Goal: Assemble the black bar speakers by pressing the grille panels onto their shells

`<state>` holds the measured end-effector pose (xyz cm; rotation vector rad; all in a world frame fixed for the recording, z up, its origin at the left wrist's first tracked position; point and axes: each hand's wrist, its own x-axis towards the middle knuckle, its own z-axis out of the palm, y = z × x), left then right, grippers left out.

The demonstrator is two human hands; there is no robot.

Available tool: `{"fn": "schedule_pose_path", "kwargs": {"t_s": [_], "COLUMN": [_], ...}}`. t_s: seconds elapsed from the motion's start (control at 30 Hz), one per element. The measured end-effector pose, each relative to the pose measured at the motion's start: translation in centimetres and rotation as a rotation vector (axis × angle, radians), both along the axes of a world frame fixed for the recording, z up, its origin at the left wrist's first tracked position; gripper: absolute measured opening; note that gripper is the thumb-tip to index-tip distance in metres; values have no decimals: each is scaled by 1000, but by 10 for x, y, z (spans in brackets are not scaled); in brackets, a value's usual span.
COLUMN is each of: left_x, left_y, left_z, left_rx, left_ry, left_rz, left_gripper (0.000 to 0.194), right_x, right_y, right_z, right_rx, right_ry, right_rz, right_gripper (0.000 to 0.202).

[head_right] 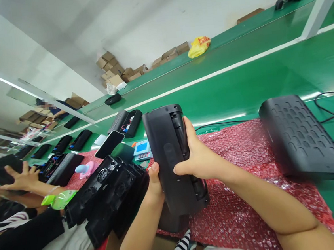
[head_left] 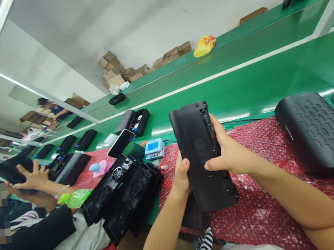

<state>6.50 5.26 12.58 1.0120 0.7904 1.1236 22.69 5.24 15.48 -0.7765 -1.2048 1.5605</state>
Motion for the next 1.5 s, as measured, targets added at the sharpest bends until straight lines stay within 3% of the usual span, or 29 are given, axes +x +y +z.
{"fn": "schedule_pose_path", "kwargs": {"t_s": [0.27,1.07,1.5], "left_x": [0,3,0], "left_y": [-5,-3,-3], "left_z": [0,-1,-7], "left_rx": [-82,24,29], "left_ry": [12,-43,-6], "left_rz": [-17,-8,11], "left_gripper": [64,54,59], "right_x": [0,1,0], "right_y": [-4,-3,-3], "right_z": [2,2,2], "right_rx": [6,-10,4], "right_ry": [-8,1,29], "right_rz": [0,25,35], "right_gripper": [123,123,121]}}
